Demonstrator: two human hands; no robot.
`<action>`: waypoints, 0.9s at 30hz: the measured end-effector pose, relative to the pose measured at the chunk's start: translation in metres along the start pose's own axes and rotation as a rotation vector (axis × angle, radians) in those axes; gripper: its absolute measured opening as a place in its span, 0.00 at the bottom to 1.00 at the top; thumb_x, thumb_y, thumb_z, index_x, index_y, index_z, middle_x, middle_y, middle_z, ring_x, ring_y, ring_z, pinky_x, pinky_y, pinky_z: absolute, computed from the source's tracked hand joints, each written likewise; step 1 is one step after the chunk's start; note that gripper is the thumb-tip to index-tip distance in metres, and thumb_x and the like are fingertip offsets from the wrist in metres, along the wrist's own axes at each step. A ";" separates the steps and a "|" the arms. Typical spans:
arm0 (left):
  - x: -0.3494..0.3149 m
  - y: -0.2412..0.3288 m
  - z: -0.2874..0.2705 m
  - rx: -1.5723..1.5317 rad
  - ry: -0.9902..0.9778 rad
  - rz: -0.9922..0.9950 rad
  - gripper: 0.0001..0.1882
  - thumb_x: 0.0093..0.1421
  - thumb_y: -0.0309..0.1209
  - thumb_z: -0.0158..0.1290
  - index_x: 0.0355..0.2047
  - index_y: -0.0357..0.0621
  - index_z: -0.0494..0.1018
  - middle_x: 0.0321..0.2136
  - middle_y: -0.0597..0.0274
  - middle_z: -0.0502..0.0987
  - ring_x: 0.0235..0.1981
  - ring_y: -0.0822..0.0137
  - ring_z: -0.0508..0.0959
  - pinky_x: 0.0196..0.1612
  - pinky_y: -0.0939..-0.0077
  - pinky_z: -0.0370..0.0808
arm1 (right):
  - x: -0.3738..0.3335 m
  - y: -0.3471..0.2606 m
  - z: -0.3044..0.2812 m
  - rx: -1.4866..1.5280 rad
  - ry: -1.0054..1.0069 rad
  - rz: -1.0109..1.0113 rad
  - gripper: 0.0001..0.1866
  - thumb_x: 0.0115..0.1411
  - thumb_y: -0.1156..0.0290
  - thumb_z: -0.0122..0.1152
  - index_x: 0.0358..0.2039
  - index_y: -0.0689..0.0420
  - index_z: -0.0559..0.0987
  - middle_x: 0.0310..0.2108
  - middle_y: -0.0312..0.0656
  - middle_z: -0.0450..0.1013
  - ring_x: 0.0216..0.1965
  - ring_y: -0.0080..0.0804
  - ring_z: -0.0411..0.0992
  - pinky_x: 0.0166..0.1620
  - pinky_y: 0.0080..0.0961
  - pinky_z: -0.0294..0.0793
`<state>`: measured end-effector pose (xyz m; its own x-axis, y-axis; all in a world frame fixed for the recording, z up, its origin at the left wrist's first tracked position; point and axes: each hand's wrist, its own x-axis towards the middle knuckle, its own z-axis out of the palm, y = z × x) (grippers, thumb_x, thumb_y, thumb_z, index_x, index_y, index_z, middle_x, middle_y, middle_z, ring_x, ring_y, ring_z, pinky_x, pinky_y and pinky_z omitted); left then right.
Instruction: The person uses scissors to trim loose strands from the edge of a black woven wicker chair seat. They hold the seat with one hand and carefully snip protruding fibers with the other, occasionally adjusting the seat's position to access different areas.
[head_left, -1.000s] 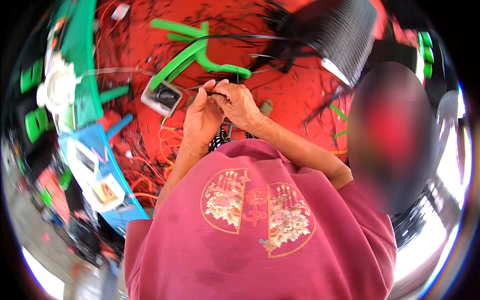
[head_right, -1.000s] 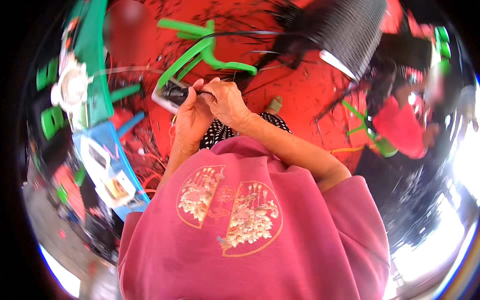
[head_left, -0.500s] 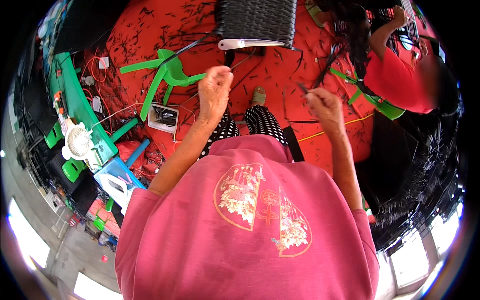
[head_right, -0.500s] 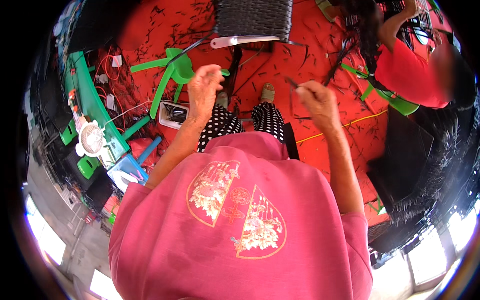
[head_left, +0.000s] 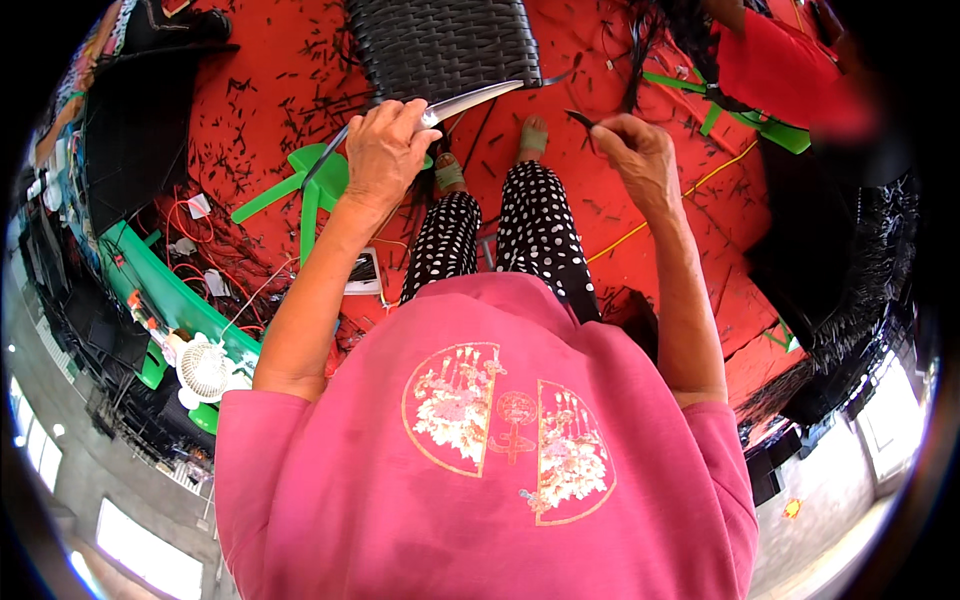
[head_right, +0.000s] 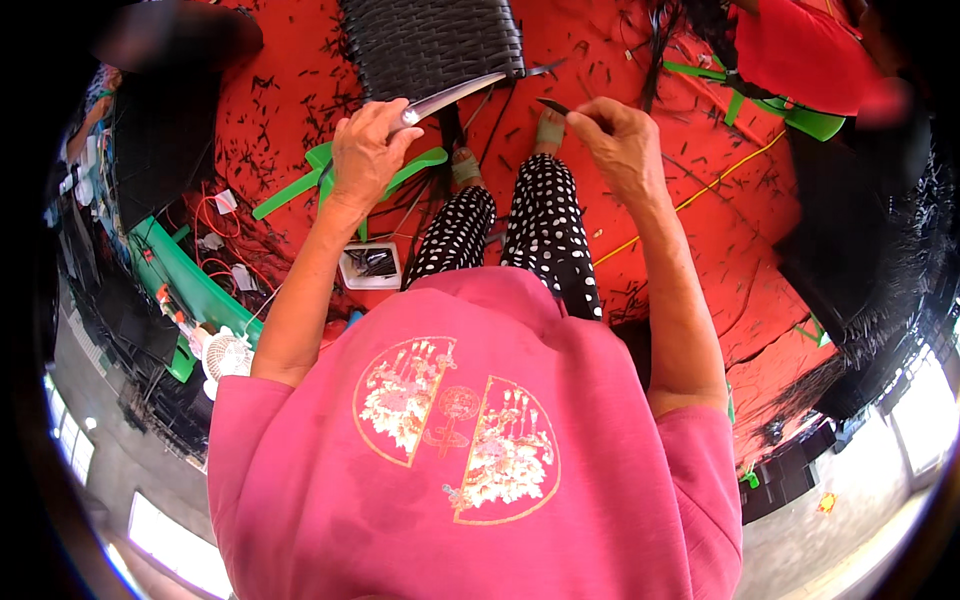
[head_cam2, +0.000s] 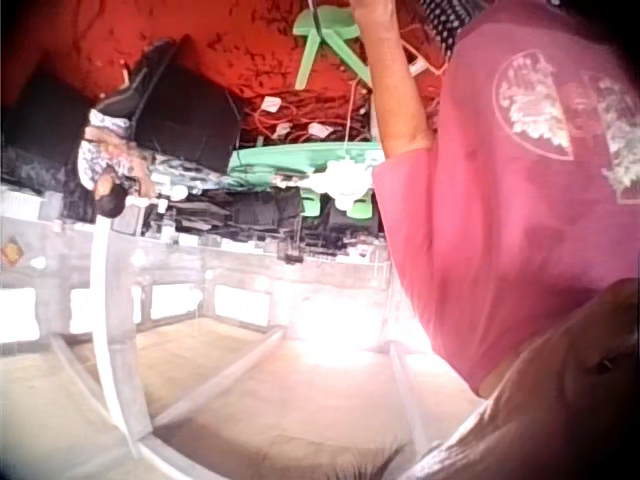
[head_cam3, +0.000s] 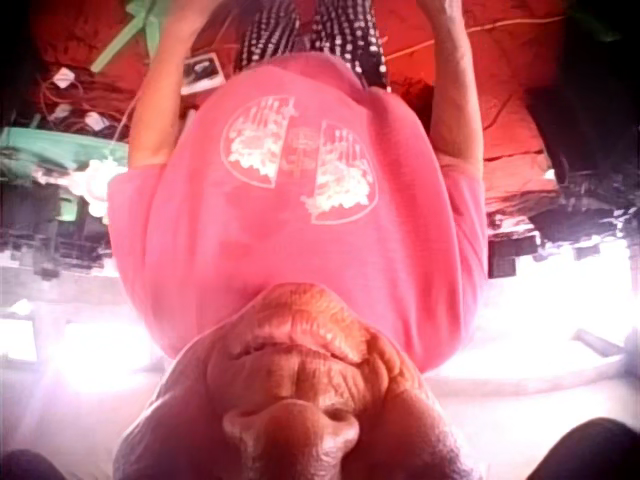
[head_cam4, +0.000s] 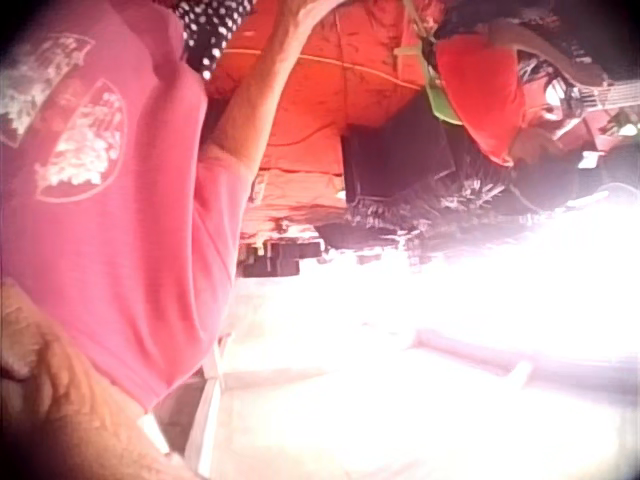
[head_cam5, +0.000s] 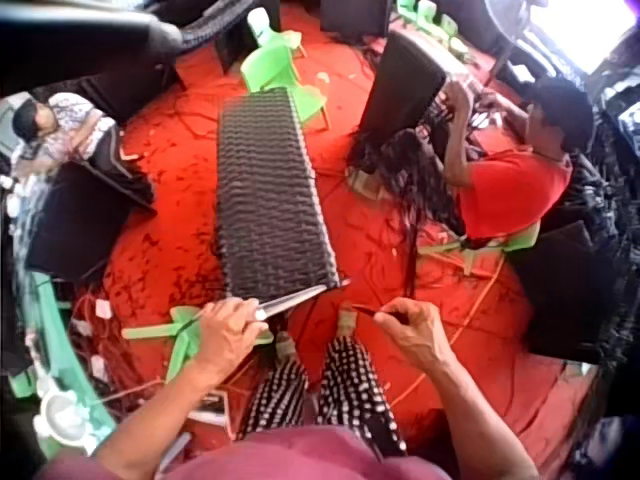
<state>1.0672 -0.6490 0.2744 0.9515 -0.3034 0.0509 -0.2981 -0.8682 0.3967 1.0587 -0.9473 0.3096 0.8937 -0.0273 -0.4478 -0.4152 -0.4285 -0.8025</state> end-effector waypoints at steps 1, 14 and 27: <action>0.002 -0.004 0.003 -0.052 -0.006 -0.006 0.18 0.47 0.34 0.61 0.39 0.43 0.74 0.30 0.63 0.76 0.32 0.60 0.76 0.37 0.69 0.68 | 0.010 0.006 0.006 0.013 0.014 -0.028 0.10 0.55 0.69 0.59 0.31 0.63 0.79 0.18 0.32 0.68 0.21 0.16 0.63 0.25 0.17 0.62; 0.044 0.010 -0.022 -0.304 -0.119 -0.121 0.16 0.45 0.24 0.60 0.37 0.40 0.77 0.23 0.60 0.73 0.22 0.63 0.75 0.26 0.73 0.71 | 0.073 0.008 0.028 -0.221 0.028 0.010 0.13 0.50 0.62 0.59 0.23 0.61 0.79 0.17 0.42 0.74 0.22 0.31 0.72 0.30 0.28 0.71; 0.054 0.022 -0.027 -0.292 -0.134 -0.147 0.16 0.46 0.20 0.59 0.38 0.38 0.77 0.22 0.59 0.73 0.22 0.68 0.75 0.28 0.77 0.71 | 0.072 0.005 0.030 -0.208 0.082 0.042 0.11 0.47 0.63 0.58 0.21 0.59 0.79 0.17 0.43 0.75 0.22 0.38 0.75 0.32 0.31 0.74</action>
<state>1.1142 -0.6743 0.3104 0.9585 -0.2491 -0.1390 -0.1059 -0.7632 0.6374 1.1162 -0.9245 0.2614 0.8906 -0.1186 -0.4391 -0.4161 -0.6022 -0.6813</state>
